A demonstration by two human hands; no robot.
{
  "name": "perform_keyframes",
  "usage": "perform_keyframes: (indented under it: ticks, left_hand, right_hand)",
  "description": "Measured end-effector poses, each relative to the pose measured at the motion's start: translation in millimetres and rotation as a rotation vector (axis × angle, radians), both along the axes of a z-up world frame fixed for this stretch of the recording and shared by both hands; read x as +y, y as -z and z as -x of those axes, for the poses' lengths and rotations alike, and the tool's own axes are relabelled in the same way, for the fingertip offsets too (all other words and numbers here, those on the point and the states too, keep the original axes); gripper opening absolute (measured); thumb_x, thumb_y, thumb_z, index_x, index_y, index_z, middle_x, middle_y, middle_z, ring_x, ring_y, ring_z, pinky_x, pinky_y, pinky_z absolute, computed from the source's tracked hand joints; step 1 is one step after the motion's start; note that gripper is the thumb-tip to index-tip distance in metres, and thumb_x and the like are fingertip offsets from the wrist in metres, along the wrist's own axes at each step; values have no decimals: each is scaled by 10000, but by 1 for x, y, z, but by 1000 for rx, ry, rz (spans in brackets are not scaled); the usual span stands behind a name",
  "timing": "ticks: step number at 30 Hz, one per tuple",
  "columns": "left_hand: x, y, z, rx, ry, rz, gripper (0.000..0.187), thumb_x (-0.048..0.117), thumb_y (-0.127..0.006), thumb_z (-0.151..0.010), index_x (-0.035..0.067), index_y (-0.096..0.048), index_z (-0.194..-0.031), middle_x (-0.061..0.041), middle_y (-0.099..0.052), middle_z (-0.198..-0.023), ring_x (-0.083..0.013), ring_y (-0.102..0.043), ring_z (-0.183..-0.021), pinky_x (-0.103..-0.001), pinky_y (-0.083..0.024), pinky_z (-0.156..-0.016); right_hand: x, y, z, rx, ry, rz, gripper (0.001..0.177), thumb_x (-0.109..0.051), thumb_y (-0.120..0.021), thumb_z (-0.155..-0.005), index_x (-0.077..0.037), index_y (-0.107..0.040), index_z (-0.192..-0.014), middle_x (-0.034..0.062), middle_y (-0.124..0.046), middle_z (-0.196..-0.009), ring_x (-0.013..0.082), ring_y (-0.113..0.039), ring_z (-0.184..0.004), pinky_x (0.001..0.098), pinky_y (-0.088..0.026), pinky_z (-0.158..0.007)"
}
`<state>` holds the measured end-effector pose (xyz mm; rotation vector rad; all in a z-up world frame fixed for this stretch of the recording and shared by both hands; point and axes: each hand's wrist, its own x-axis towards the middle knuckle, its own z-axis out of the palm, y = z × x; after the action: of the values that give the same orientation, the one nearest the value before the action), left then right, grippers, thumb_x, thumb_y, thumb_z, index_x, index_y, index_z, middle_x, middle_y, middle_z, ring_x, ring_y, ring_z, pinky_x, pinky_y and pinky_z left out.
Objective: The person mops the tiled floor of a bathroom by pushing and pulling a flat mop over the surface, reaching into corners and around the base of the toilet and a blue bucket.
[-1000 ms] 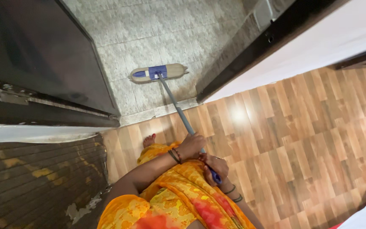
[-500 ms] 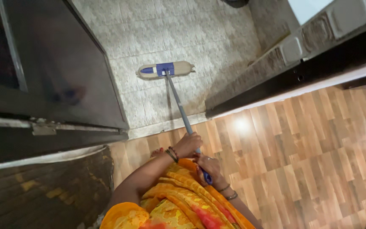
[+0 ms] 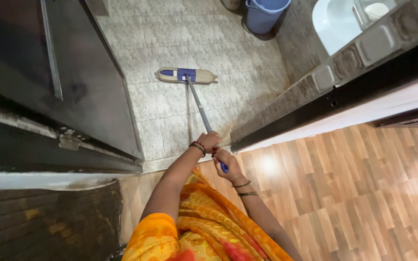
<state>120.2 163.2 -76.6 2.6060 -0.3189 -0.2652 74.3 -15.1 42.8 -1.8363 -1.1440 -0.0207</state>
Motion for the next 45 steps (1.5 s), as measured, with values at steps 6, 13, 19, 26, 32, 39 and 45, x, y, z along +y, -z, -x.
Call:
perform_keyframes:
  ticks: [6, 13, 19, 26, 32, 39, 45]
  left_hand:
    - [-42, -7, 58, -10, -39, -69, 210, 300, -726, -792, 137, -707, -922, -90, -629, -1131, -291, -580, -1198, -527, -544, -789]
    - [-136, -76, 126, -110, -63, 77, 281, 312, -777, -678, 102, -672, -833, -72, -644, -993, -297, -604, -1107, -503, -517, -744]
    - [-192, -117, 161, -187, -68, 232, 222, 262, -770, -702, 99, -660, -804, -85, -640, -926, -311, -605, -1011, -487, -501, -770]
    - [-197, -106, 157, -120, -1, 276, 253, 245, -788, -671, 107, -660, -840, -82, -623, -948, -309, -588, -1053, -495, -482, -808]
    - [-173, -91, 147, -166, 28, 271, 296, 286, -813, -695, 114, -639, -862, -66, -610, -956, -296, -584, -1044, -497, -447, -789]
    - [-91, -59, 128, -217, 26, 261, 312, 274, -806, -628, 132, -625, -838, -49, -616, -965, -290, -578, -1052, -479, -445, -790]
    - [-8, -14, 86, -130, 21, 216, 305, 352, -786, -743, 122, -589, -780, -74, -596, -954, -306, -577, -1084, -491, -469, -692]
  right_hand:
    - [-40, -17, 49, 40, -25, -1, 88, -20, -691, -898, 10, -696, -981, 185, -720, -990, 391, -698, -1128, 439, -542, -1027]
    - [-128, -100, 87, 175, -128, -27, 75, 2, -658, -880, 25, -693, -942, 168, -727, -927, 366, -734, -1063, 446, -539, -1072]
    - [-179, -145, 105, 69, -79, -119, 76, -13, -615, -864, 17, -684, -870, 184, -729, -882, 338, -769, -866, 373, -626, -808]
    - [-173, -125, 105, -19, -21, -295, 111, -19, -593, -932, 41, -629, -846, 157, -694, -830, 325, -775, -855, 386, -642, -783]
    - [-152, -113, 89, -74, -79, -236, 133, -24, -586, -947, 14, -647, -836, 134, -700, -809, 319, -785, -861, 392, -653, -770]
    - [-87, -75, 67, -114, -175, -81, 40, 9, -642, -878, -24, -647, -857, 124, -704, -884, 320, -767, -910, 378, -623, -757]
    - [-11, -43, 37, -200, -268, 29, 78, 8, -689, -833, -28, -641, -883, 130, -688, -952, 328, -735, -961, 396, -618, -806]
